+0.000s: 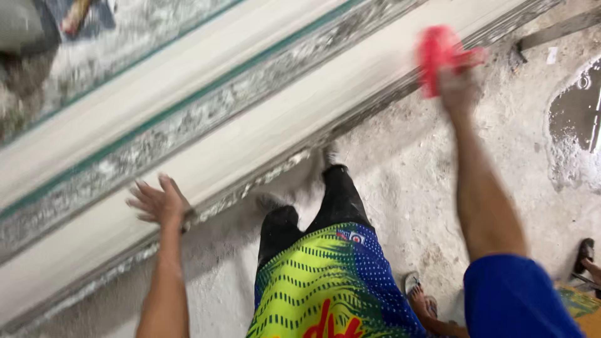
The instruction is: The person scrubs long decorative plaster cornice moldings with a pink sponge, wiping along their grooved surfaces. They then open a gypsum casting bag, scoop powder into a bucket, mix it with water by hand, and carry the bucket back toward the moldings.
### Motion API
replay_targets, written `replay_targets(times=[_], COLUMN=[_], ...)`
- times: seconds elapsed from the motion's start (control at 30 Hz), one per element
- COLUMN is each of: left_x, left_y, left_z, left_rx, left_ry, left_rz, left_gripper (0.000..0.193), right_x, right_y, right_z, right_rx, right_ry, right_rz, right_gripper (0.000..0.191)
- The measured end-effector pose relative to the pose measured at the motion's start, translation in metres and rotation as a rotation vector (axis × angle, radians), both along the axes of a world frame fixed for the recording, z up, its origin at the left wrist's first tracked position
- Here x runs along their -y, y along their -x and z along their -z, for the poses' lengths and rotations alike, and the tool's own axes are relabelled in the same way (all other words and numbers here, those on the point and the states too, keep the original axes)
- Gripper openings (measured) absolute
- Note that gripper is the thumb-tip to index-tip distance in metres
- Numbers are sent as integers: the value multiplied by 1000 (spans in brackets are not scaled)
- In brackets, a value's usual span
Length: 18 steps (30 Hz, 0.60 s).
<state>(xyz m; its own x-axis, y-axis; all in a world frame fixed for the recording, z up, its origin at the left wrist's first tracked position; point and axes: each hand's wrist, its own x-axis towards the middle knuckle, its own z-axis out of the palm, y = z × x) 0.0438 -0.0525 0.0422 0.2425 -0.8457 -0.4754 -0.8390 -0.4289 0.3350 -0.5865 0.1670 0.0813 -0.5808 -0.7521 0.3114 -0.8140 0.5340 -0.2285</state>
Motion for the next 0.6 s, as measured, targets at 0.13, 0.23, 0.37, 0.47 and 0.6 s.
replay_targets(times=[0.13,0.23,0.37,0.47,0.6], left_x=[-34,-40,-30,-29,-33], left_y=[88,170,278,355,420], left_z=[9,10,3,2,0], left_rx=[10,-87,-210,-160,-4], left_ry=[98,23,-60,-175,-280], left_rz=[100,197,202,197,172], left_gripper=[93,99,106,108,108], right_x=[21,9,-38,-78,-72], right_y=[-131,-154,12,197,339], right_z=[38,70,78,54,20], right_rx=[599,662,406,148,56], right_ry=[-2,-97,66,94,-57], right_rz=[-384,-650,-501,-324,171], right_gripper=[34,38,32,18,24])
